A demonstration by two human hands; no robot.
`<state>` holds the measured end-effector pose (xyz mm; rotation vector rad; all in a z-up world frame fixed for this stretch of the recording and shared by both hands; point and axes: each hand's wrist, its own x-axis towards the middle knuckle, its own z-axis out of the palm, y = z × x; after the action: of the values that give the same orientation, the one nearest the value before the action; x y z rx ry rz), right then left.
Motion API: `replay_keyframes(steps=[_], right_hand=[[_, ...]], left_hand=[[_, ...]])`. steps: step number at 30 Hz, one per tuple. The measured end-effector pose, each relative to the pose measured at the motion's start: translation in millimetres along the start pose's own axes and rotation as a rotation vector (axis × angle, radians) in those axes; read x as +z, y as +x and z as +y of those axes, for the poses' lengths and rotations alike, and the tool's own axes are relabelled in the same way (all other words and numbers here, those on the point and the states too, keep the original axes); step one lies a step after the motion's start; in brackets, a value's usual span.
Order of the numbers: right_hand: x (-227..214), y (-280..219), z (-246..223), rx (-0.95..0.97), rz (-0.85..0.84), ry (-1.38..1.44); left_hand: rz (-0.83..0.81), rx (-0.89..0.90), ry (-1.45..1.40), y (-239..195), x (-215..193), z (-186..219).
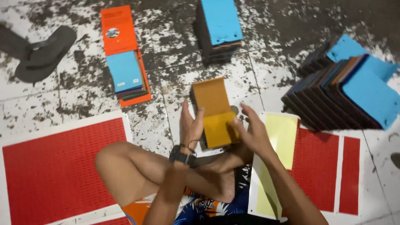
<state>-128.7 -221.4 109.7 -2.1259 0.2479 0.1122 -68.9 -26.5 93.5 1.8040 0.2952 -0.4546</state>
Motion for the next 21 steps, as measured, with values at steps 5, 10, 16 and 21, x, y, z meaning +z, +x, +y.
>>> replay_keyframes(steps=[5,10,16,21], right_hand=[[28,33,-4,0.526,-0.235,0.167],[40,23,13,0.354,-0.136,0.087],[8,-8,8,-0.017,-0.100,0.262],[-42,-103,84,-0.262,0.387,0.009]], left_hand=[[-0.061,-0.053,-0.220,-28,39,15],[-0.083,-0.013,-0.232,-22,58,-10],[-0.001,-0.150,-0.092,-24,44,-3],[0.093,0.888,0.184,-58,66,-14]])
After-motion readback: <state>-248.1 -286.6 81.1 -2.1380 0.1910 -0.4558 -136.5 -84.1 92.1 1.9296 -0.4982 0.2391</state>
